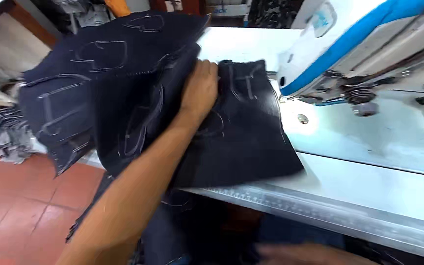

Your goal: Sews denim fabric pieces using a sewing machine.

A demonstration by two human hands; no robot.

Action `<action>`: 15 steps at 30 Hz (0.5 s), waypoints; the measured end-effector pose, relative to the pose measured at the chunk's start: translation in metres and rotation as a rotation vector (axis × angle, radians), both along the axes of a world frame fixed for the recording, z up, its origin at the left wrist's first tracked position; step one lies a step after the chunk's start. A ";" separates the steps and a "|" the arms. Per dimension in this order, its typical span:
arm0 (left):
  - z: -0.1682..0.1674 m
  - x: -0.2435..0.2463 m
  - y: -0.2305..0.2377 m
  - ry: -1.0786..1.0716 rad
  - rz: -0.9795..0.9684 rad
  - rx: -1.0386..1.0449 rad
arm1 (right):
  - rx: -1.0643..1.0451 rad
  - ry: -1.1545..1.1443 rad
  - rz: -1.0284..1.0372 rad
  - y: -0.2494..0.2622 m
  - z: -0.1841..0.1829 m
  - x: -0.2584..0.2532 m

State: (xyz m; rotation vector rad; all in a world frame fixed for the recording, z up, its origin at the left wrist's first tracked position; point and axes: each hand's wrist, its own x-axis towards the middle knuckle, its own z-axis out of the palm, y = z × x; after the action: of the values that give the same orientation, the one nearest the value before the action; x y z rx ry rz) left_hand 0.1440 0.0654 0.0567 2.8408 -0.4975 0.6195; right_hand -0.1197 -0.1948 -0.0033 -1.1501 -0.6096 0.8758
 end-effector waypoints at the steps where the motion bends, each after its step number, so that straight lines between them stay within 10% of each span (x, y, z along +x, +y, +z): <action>1: -0.001 -0.036 0.008 -0.047 0.016 0.016 | -0.013 0.060 -0.102 0.003 -0.015 -0.007; 8: -0.076 -0.262 0.111 -0.267 0.242 0.161 | -0.509 -0.162 -0.568 0.119 -0.039 -0.010; 12: -0.139 -0.286 0.233 0.513 0.338 -0.314 | -0.503 0.065 -0.509 0.150 -0.084 0.027; 15: -0.160 -0.263 0.279 0.668 0.272 -0.759 | -0.373 0.169 -0.604 0.164 -0.087 0.043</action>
State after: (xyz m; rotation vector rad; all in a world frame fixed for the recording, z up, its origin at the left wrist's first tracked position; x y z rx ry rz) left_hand -0.1192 0.3442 -0.1034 2.1789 0.2102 -0.1272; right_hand -0.0768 -0.0307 -0.0906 -1.4699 0.0599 0.5600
